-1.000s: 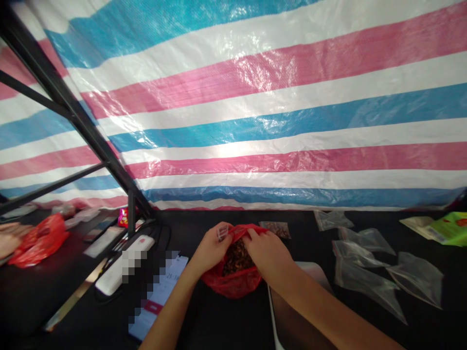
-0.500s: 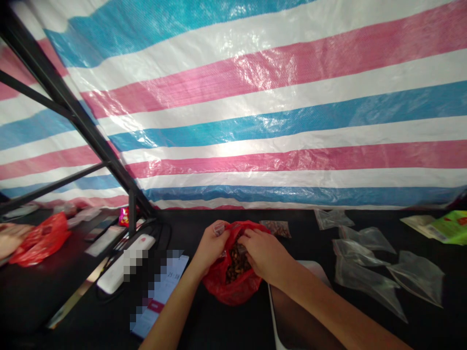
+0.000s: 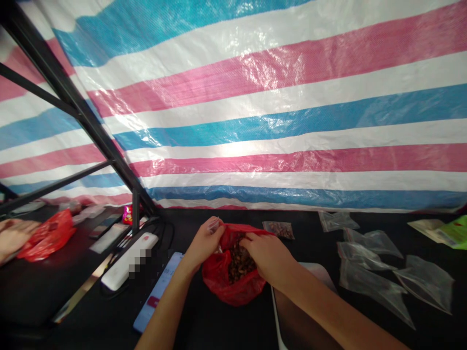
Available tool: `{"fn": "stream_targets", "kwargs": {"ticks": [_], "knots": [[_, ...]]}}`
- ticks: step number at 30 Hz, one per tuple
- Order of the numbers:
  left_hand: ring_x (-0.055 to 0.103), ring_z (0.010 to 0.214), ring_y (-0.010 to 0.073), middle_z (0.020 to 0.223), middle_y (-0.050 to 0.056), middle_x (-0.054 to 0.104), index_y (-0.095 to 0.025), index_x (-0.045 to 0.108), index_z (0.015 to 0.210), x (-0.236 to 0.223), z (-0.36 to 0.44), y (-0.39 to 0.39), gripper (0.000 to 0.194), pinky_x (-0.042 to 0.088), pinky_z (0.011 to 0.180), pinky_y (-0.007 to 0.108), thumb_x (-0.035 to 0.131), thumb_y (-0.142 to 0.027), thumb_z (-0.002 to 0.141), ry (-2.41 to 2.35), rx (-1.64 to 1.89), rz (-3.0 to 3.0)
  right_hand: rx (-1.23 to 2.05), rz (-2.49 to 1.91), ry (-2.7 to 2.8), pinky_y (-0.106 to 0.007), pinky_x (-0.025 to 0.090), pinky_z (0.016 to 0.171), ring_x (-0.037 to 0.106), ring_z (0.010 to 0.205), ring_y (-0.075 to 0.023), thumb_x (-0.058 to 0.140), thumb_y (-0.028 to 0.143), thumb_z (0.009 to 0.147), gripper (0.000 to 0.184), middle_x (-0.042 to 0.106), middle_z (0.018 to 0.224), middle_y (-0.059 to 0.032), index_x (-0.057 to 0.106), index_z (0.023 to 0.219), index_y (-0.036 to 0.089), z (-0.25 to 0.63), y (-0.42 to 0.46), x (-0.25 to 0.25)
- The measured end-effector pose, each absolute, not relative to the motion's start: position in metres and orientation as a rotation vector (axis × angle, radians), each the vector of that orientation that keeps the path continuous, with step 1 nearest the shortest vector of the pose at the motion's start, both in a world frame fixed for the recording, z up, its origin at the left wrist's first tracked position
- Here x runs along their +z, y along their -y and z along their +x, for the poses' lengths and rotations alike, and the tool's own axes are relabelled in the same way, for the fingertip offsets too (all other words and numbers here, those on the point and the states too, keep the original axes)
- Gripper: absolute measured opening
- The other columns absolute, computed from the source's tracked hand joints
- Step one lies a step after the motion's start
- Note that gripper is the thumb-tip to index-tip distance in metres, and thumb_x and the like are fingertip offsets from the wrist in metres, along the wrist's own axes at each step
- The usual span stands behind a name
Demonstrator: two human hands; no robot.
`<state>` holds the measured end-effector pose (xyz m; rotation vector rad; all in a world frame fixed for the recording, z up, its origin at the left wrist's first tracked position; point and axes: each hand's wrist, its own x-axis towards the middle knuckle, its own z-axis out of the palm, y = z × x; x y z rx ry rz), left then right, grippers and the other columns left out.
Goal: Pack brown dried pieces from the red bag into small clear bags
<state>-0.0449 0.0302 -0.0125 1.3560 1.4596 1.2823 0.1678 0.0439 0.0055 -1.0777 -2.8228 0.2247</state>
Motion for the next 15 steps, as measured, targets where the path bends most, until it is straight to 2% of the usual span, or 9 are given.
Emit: {"fn": "stream_targets", "kwargs": {"ticks": [5,9,12,15], "knots": [[0.047,0.06,0.0123,0.067,-0.006,0.051,-0.022,0.052,0.075,0.003,-0.041,-0.032,0.019,0.038,0.059,0.023,0.067,-0.031,0.082,-1.357,1.355,1.306,0.028,-1.286,2.788,-0.039,0.06,0.08,0.079,0.093,-0.0285,0.051,0.012,0.096,0.041,0.077,0.122,-0.0122,0.069,0.131,0.023,0.168,-0.047,0.01],[0.047,0.06,0.0146,0.065,-0.005,0.047,-0.023,0.047,0.066,0.013,-0.047,-0.028,0.027,0.034,0.062,0.026,0.07,-0.026,0.079,-1.723,1.478,1.331,-0.074,-1.463,2.741,-0.037,0.06,0.075,0.079,0.091,-0.0293,0.052,0.012,0.097,0.04,0.076,0.122,-0.0132,0.068,0.132,0.022,0.17,-0.05,0.01],[0.05,0.061,0.0182,0.068,-0.001,0.052,-0.024,0.054,0.07,0.015,-0.047,-0.016,0.025,0.028,0.063,0.028,0.076,-0.032,0.079,-2.112,1.304,1.322,-0.029,-1.483,2.714,-0.037,0.059,0.076,0.079,0.092,-0.0282,0.053,0.01,0.095,0.04,0.076,0.123,-0.0131,0.069,0.13,0.022,0.173,-0.053,0.01],[0.053,0.058,0.0203,0.063,-0.002,0.053,-0.025,0.057,0.071,0.008,-0.037,-0.003,0.033,0.027,0.063,0.029,0.086,-0.041,0.071,-2.042,1.157,1.373,0.103,-1.342,2.71,-0.039,0.057,0.087,0.076,0.102,-0.0275,0.052,0.006,0.092,0.041,0.075,0.125,-0.0124,0.071,0.124,0.021,0.175,-0.054,0.008]]}}
